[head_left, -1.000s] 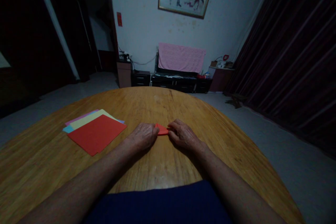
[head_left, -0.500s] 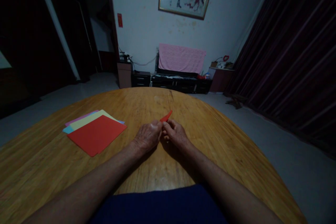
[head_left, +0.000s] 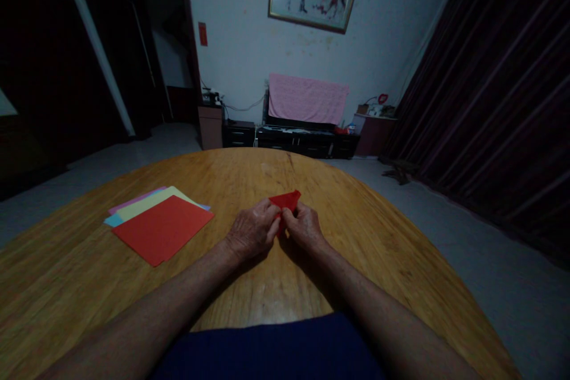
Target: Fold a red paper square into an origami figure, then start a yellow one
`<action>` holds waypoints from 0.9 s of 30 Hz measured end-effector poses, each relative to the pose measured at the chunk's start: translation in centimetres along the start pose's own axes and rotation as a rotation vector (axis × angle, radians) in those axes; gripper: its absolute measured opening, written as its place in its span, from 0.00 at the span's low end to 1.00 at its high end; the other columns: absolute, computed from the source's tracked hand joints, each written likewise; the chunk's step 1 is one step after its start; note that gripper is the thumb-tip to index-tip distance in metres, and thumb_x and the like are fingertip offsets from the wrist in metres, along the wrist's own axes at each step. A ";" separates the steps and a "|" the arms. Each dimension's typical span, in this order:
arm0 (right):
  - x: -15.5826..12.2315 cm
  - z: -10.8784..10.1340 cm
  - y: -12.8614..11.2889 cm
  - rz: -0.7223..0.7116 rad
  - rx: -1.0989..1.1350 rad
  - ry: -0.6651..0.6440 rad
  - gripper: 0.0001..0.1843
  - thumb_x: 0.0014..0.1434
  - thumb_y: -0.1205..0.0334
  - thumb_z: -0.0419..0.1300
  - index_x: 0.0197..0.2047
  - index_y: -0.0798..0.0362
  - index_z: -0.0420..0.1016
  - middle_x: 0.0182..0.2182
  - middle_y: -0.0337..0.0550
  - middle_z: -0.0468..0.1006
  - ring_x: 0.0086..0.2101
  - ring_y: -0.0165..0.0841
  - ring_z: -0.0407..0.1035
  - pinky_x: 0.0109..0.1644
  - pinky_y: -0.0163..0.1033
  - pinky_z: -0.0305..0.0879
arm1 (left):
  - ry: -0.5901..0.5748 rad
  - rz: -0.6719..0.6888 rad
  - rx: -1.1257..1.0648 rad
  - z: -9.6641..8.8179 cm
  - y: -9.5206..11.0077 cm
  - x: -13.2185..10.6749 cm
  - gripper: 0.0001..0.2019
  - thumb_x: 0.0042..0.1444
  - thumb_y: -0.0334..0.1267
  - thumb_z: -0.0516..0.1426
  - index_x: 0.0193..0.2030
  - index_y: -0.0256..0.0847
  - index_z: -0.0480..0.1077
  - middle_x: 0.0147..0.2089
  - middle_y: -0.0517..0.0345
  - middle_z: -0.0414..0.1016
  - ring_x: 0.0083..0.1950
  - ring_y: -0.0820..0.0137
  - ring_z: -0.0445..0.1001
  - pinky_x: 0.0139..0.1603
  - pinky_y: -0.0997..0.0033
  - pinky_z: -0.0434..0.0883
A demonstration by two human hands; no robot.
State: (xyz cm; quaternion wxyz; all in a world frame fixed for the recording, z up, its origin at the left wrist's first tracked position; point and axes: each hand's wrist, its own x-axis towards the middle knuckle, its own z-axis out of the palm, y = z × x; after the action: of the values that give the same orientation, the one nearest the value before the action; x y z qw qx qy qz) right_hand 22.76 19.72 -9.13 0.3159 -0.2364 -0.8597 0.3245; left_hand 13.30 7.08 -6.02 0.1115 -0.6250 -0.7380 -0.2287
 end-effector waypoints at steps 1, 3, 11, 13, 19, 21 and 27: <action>-0.1 -0.5 -0.4 -0.033 -0.077 0.022 0.11 0.62 0.61 0.49 0.38 0.54 0.73 0.31 0.46 0.77 0.31 0.34 0.69 0.34 0.38 0.61 | 0.080 -0.019 -0.019 -0.3 0.0 0.1 0.12 0.63 0.36 0.48 0.50 0.40 0.67 0.49 0.49 0.71 0.48 0.65 0.72 0.46 0.64 0.71; -0.5 -1.4 -1.2 -0.169 -0.248 0.002 0.09 0.61 0.63 0.52 0.37 0.53 0.72 0.32 0.46 0.76 0.32 0.34 0.68 0.37 0.38 0.60 | 0.210 -0.029 -0.036 -1.0 -0.2 0.3 0.17 0.62 0.36 0.50 0.58 0.42 0.63 0.57 0.47 0.67 0.55 0.63 0.68 0.50 0.62 0.71; -0.2 -2.6 -2.6 -0.424 -0.655 0.026 0.05 0.60 0.64 0.56 0.36 0.54 0.72 0.35 0.50 0.72 0.34 0.37 0.60 0.42 0.43 0.53 | 0.112 0.198 0.064 -1.5 -1.9 0.4 0.10 0.63 0.36 0.49 0.43 0.40 0.70 0.43 0.50 0.72 0.44 0.65 0.69 0.44 0.66 0.69; -0.1 -2.6 -2.1 -0.444 -0.657 0.031 0.05 0.60 0.62 0.57 0.37 0.54 0.72 0.35 0.50 0.72 0.35 0.38 0.60 0.43 0.44 0.52 | 0.098 0.186 0.084 -1.2 -2.6 0.2 0.11 0.64 0.35 0.47 0.40 0.38 0.70 0.40 0.50 0.72 0.42 0.66 0.69 0.42 0.67 0.68; -0.6 -2.4 -1.4 -0.458 -0.698 -0.105 0.05 0.61 0.63 0.57 0.35 0.54 0.71 0.34 0.49 0.72 0.35 0.38 0.60 0.41 0.42 0.53 | -0.138 0.156 0.183 -0.7 -4.1 -0.3 0.11 0.64 0.38 0.48 0.36 0.38 0.70 0.39 0.51 0.71 0.39 0.68 0.69 0.37 0.69 0.66; -0.9 -2.3 -1.5 -0.436 -0.721 -0.178 0.05 0.61 0.66 0.55 0.34 0.54 0.71 0.34 0.48 0.71 0.34 0.36 0.60 0.40 0.41 0.53 | -0.229 0.157 0.194 -0.8 -4.3 -0.4 0.10 0.62 0.35 0.48 0.37 0.39 0.70 0.39 0.52 0.71 0.36 0.69 0.69 0.35 0.70 0.65; -1.4 -2.7 -1.4 -0.406 -0.677 -0.303 0.07 0.61 0.65 0.53 0.34 0.54 0.71 0.33 0.46 0.71 0.32 0.33 0.61 0.36 0.39 0.54 | -0.298 0.176 0.181 -1.8 -3.7 -0.8 0.10 0.60 0.36 0.49 0.33 0.39 0.71 0.37 0.52 0.70 0.33 0.70 0.69 0.32 0.69 0.63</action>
State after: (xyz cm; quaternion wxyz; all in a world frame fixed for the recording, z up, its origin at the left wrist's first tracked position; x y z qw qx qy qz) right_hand 25.27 19.03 -7.12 0.1480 -0.1024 -0.9836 -0.0139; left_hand 9.64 5.14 -5.51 0.0762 -0.7014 -0.7065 -0.0558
